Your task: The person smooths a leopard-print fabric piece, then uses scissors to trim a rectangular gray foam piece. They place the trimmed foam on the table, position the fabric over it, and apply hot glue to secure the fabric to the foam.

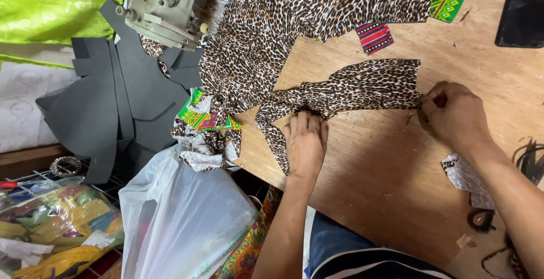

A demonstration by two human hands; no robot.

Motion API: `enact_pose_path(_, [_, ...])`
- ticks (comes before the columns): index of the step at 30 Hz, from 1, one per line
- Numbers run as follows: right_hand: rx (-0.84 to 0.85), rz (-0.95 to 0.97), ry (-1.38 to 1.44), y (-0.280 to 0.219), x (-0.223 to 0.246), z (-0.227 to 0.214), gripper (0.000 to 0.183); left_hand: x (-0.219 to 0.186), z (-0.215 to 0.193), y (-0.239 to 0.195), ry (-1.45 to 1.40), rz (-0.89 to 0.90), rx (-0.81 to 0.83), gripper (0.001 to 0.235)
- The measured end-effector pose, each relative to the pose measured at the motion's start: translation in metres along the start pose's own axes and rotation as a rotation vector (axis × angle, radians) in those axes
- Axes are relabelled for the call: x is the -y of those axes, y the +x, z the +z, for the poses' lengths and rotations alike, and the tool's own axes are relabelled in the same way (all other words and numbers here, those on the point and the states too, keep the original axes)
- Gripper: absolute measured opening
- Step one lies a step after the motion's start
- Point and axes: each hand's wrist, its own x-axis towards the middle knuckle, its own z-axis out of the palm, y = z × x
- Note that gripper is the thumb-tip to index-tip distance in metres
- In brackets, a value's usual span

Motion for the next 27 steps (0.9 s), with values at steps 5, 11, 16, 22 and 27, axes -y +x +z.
enact_pose_path(5, [-0.272,-0.439,-0.195,-0.025,0.034,0.025,0.048,-0.034,-0.025,0.023,-0.152,0.106,-0.189,0.028])
enact_pose_path(11, [-0.145,-0.693,-0.315,-0.044,0.082,0.068,0.072,-0.034,0.046,0.028,-0.05,0.238,-0.014,0.061])
enact_pose_path(16, [-0.099,-0.516,-0.421,-0.048,0.043,0.061,0.084,-0.017,0.033,0.002,0.102,0.147,0.043,0.065])
enact_pose_path(22, [-0.169,-0.4,-0.407,-0.053,0.068,0.049,0.082,-0.023,0.048,0.0,0.041,0.03,-0.033,0.067])
enact_pose_path(27, [-0.081,-0.688,-0.425,-0.034,0.082,0.087,0.074,-0.019,0.064,0.008,0.054,0.149,0.031,0.069])
